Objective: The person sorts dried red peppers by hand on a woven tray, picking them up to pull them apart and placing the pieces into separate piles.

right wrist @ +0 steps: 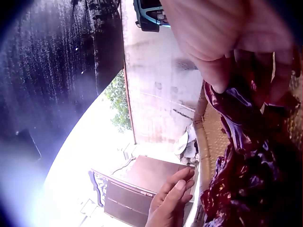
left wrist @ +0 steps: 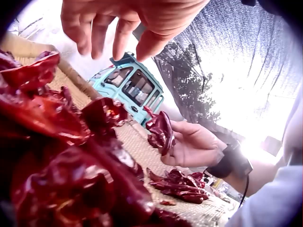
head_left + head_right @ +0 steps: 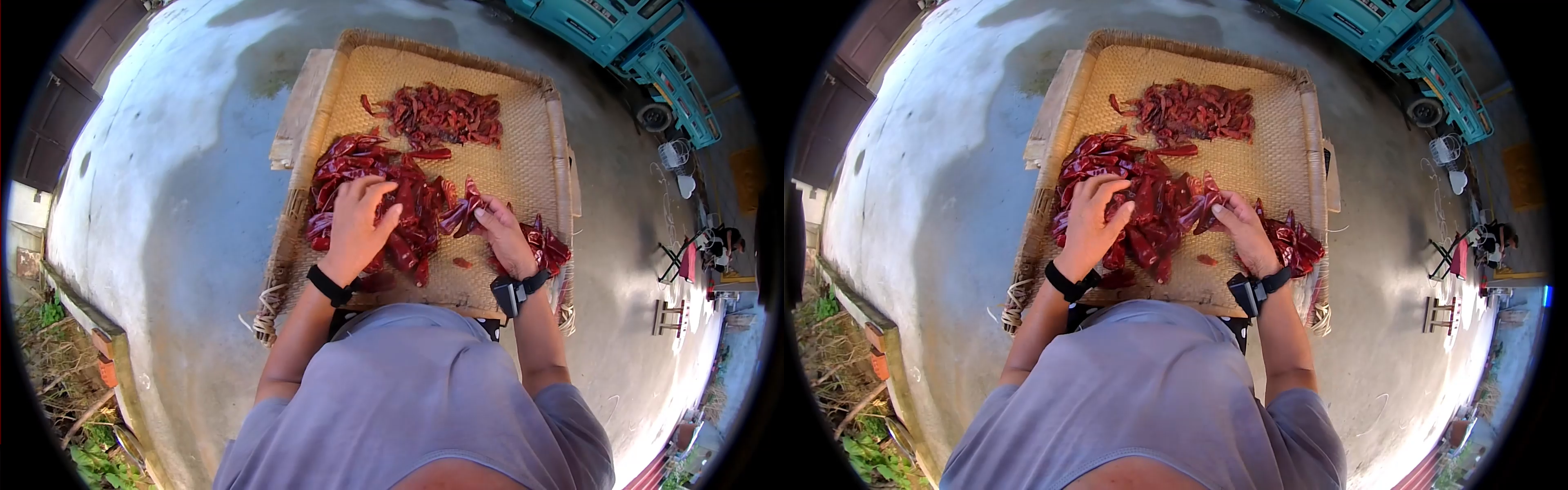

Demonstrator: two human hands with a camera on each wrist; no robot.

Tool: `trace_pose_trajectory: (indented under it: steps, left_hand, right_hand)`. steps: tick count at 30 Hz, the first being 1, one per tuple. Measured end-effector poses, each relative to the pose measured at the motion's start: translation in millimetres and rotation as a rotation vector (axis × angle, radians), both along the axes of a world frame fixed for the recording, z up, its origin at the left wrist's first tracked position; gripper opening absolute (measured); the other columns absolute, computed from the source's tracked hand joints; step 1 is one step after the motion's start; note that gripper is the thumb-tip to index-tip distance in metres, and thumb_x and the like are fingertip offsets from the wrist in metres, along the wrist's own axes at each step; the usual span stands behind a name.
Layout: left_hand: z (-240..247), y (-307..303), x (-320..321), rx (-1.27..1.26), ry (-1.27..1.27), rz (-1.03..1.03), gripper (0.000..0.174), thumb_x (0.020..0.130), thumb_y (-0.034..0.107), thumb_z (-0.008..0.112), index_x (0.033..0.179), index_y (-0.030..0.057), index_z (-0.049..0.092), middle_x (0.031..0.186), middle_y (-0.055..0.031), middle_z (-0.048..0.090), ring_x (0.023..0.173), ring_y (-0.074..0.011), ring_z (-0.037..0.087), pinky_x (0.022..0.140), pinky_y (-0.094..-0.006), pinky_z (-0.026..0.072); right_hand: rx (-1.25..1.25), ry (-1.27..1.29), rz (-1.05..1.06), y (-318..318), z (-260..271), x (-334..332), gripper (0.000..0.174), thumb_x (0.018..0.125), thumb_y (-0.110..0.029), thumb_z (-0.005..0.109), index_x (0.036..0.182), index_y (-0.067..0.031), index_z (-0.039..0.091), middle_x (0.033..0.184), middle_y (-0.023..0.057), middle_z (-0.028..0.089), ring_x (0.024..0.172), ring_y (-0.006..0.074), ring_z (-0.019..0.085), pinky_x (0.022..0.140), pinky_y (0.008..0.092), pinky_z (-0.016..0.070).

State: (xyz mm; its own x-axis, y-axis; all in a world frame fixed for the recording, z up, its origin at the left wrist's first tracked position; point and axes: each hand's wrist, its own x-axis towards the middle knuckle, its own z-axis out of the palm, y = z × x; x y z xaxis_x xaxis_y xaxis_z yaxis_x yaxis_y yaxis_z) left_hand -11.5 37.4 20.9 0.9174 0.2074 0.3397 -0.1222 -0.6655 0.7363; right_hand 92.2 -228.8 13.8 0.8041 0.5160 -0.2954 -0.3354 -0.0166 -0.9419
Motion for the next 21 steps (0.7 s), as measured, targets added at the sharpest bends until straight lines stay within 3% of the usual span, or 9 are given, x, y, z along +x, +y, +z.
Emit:
trace_pose_trajectory:
  steps: [2, 4, 6, 8, 14, 17, 20, 21]
  left_hand:
    - [8, -10, 2, -0.248, 0.067, -0.154, 0.043, 0.087, 0.02, 0.072, 0.126, 0.0055, 0.059, 0.112, -0.0142, 0.066, 0.106, -0.0323, 0.057, 0.093, -0.0403, 0.0467]
    - [3, -21, 3, -0.311, 0.147, -0.262, 0.048, 0.092, 0.02, 0.07, 0.135, 0.004, 0.054, 0.111, -0.0117, 0.067, 0.101, -0.0221, 0.062, 0.087, -0.0365, 0.0496]
    - [-3, -28, 8, -0.511, 0.331, -0.375, 0.038, 0.093, 0.009, 0.066, 0.129, 0.0008, 0.057, 0.098, -0.0108, 0.069, 0.082, -0.0179, 0.066, 0.074, -0.0308, 0.0526]
    - [-8, -31, 5, -0.493, 0.308, -0.368, 0.036, 0.088, 0.015, 0.067, 0.121, 0.0027, 0.061, 0.095, -0.016, 0.071, 0.086, -0.0296, 0.069, 0.076, -0.0386, 0.0532]
    - [-2, -6, -5, -0.354, 0.321, -0.106, 0.033, 0.087, 0.014, 0.066, 0.119, 0.0042, 0.061, 0.095, -0.0147, 0.069, 0.083, -0.0312, 0.067, 0.074, -0.0403, 0.0522]
    - [-9, -1, -4, -0.202, 0.136, 0.168, 0.034, 0.088, 0.009, 0.068, 0.12, 0.0055, 0.059, 0.108, -0.0157, 0.057, 0.081, -0.033, 0.062, 0.072, -0.0415, 0.0516]
    - [-11, -1, -4, -0.153, 0.168, 0.172, 0.032, 0.088, 0.008, 0.067, 0.12, 0.0059, 0.06, 0.109, -0.0157, 0.055, 0.085, -0.0326, 0.062, 0.072, -0.0418, 0.0516]
    - [-7, -3, -4, -0.175, 0.214, 0.145, 0.031, 0.088, 0.008, 0.067, 0.119, 0.0063, 0.06, 0.107, -0.0157, 0.055, 0.086, -0.0332, 0.061, 0.072, -0.0424, 0.0515]
  right_hand:
    - [0.096, 0.066, 0.001, 7, -3, -9, 0.032, 0.102, -0.018, 0.057, 0.132, -0.0058, 0.054, 0.118, 0.0018, 0.063, 0.106, 0.0123, 0.061, 0.093, 0.0313, 0.05]
    - [0.189, 0.12, 0.062, 16, 1, -18, 0.031, 0.102, -0.017, 0.057, 0.131, -0.0068, 0.053, 0.121, 0.0017, 0.062, 0.107, 0.0126, 0.06, 0.094, 0.0318, 0.0496]
    - [0.241, 0.163, 0.096, 21, 6, -25, 0.03, 0.102, -0.016, 0.058, 0.13, -0.007, 0.053, 0.12, 0.0019, 0.062, 0.107, 0.0127, 0.06, 0.094, 0.0322, 0.0498]
    - [0.215, 0.169, 0.055, 21, 5, -28, 0.029, 0.101, -0.015, 0.059, 0.128, -0.0069, 0.054, 0.119, 0.0022, 0.063, 0.105, 0.0131, 0.061, 0.091, 0.0323, 0.0513]
    - [-0.008, 0.051, -0.204, 17, -13, -17, 0.025, 0.098, -0.016, 0.064, 0.118, -0.004, 0.055, 0.106, 0.0033, 0.064, 0.095, 0.0123, 0.062, 0.082, 0.0287, 0.0522]
    - [-0.223, -0.127, -0.286, 21, -27, -3, 0.024, 0.094, -0.019, 0.071, 0.106, -0.0029, 0.057, 0.093, 0.0039, 0.064, 0.082, 0.0098, 0.062, 0.072, 0.0251, 0.0498]
    - [-0.37, -0.23, -0.278, 31, -39, 8, 0.023, 0.096, -0.025, 0.07, 0.098, -0.0042, 0.059, 0.085, 0.0021, 0.065, 0.074, 0.009, 0.063, 0.065, 0.0246, 0.0496]
    - [-0.318, -0.292, -0.296, 35, -42, 9, 0.025, 0.096, -0.027, 0.069, 0.092, -0.0052, 0.059, 0.078, 0.0012, 0.064, 0.068, 0.0079, 0.061, 0.062, 0.0229, 0.0486]
